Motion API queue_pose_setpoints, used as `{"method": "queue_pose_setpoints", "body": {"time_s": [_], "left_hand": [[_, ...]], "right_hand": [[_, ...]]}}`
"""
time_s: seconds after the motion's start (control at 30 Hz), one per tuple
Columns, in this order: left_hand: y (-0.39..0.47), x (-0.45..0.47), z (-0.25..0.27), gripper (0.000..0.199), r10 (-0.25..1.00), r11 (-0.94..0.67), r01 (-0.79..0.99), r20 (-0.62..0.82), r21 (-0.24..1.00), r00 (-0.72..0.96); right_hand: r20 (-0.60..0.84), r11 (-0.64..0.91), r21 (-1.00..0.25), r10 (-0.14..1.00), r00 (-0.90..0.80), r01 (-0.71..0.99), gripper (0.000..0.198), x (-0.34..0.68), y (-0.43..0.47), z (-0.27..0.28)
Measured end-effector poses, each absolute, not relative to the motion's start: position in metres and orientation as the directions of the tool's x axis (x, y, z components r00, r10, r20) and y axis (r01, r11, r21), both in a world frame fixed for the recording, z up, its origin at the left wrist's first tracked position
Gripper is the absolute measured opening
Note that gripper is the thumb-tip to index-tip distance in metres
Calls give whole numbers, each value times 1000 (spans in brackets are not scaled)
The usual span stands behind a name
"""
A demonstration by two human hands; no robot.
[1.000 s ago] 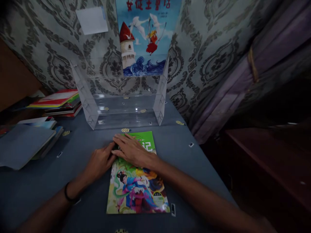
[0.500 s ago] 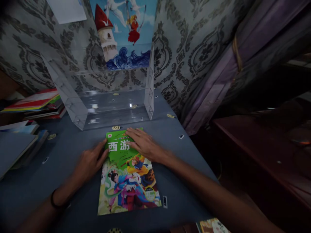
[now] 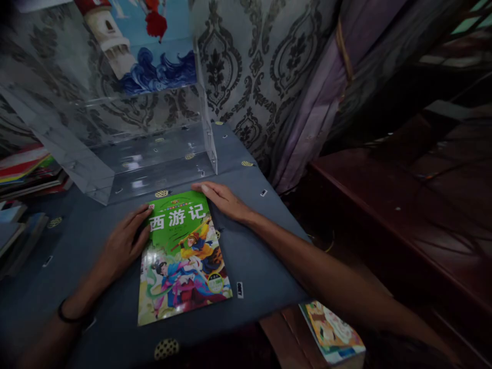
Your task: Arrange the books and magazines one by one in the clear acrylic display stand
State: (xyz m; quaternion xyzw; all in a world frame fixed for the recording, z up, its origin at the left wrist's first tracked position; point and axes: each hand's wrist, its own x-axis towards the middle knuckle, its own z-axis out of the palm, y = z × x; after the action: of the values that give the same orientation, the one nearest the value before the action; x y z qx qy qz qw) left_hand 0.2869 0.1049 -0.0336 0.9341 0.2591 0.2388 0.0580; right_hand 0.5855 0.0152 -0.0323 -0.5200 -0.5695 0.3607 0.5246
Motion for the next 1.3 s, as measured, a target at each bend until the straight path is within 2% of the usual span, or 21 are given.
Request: {"method": "queue_pose_setpoints", "body": {"time_s": [0.07, 0.17, 0.3, 0.47, 0.7, 0.9, 1.1, 1.3], "left_hand": [[110, 289, -36, 41, 478, -877, 397, 408, 271, 778], [115, 299, -32, 42, 416, -905, 335, 381, 260, 826], [113, 322, -20, 45, 330, -938, 269, 321, 220, 888], [97, 357, -12, 47, 237, -960, 193, 214, 204, 948], [62, 376, 2, 47, 144, -970, 127, 68, 209, 987], [32, 362, 6, 44, 27, -972, 12, 60, 233, 998], [1, 342, 10, 41, -89, -967, -101, 62, 233, 994], [-18, 330, 8, 42, -74, -975, -82, 49, 206, 996]], "right_hand": [[203, 191, -976, 973, 110, 105, 65, 586, 17, -34], [199, 202, -979, 971, 130, -17, 67, 585, 20, -36], [214, 223, -973, 968, 130, -64, 68, 584, 23, -39], [272, 279, -959, 956, 107, -49, 68, 586, 26, -45], [280, 283, -959, 953, 116, -4, 56, 586, 29, -47], [224, 225, -974, 963, 151, 6, 52, 583, 28, -41], [252, 251, -968, 955, 158, 25, 58, 582, 27, -41], [322, 306, -943, 938, 129, 132, 67, 583, 22, -41]]}}
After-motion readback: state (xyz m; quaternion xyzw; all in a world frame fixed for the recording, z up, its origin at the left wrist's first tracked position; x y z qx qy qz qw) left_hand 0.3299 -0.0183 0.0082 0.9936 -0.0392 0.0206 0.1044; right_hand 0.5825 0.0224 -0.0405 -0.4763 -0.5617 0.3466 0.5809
